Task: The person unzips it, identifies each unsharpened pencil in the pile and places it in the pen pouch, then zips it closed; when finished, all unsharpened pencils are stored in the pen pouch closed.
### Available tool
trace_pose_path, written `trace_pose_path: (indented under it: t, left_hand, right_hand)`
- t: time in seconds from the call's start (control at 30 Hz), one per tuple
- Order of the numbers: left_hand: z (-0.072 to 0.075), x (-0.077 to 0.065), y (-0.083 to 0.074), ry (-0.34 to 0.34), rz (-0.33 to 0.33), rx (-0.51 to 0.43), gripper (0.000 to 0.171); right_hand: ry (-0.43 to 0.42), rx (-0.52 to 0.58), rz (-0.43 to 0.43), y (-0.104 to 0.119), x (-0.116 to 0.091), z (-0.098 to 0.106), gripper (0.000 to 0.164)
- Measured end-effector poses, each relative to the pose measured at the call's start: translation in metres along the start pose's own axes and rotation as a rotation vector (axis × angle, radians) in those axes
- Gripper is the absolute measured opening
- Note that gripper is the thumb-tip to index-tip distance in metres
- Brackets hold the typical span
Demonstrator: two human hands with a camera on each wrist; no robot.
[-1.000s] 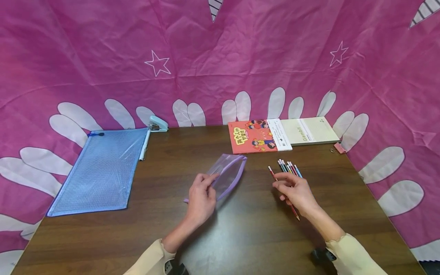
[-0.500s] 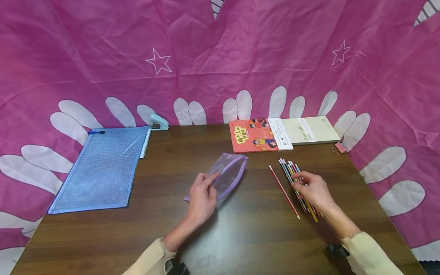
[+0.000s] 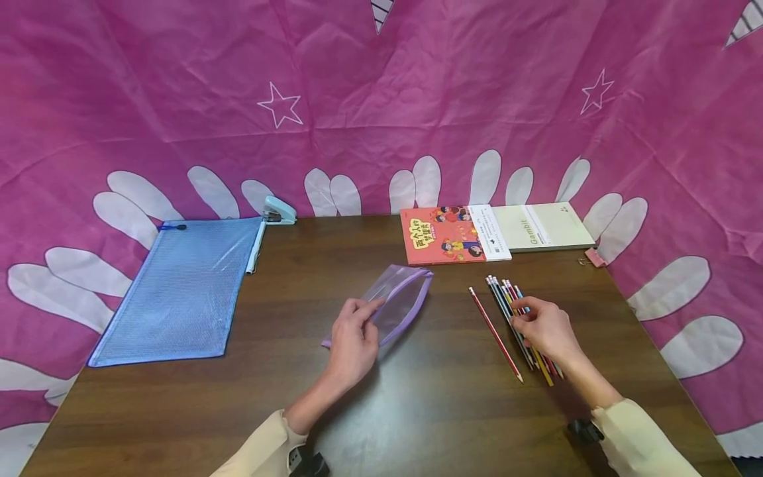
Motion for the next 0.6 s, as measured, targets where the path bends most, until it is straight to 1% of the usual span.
trace_pose_path:
  t: [0.4,0.6]
  left_hand:
    - [-0.0007,0.0002,0.0013,0.005,0.003,0.002,0.044]
    - [0.0000,-0.0001,0.0011,0.002,0.006,0.002,0.044]
  right_hand:
    - [0.003,-0.049,0.059,0.0058,0.0024,-0.0033,0.031]
    - [0.006,-0.067,0.063,0.0076,0.0032,-0.0063,0.033]
Point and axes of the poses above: each hand's wrist, its own x-axis towards the middle knuckle, its own z-axis out of the back of the hand, y = z × x, the point moved 10 cm from there along x, towards the middle knuckle, and after that the axes turned 9 degrees about z, right-handed, at the moved point
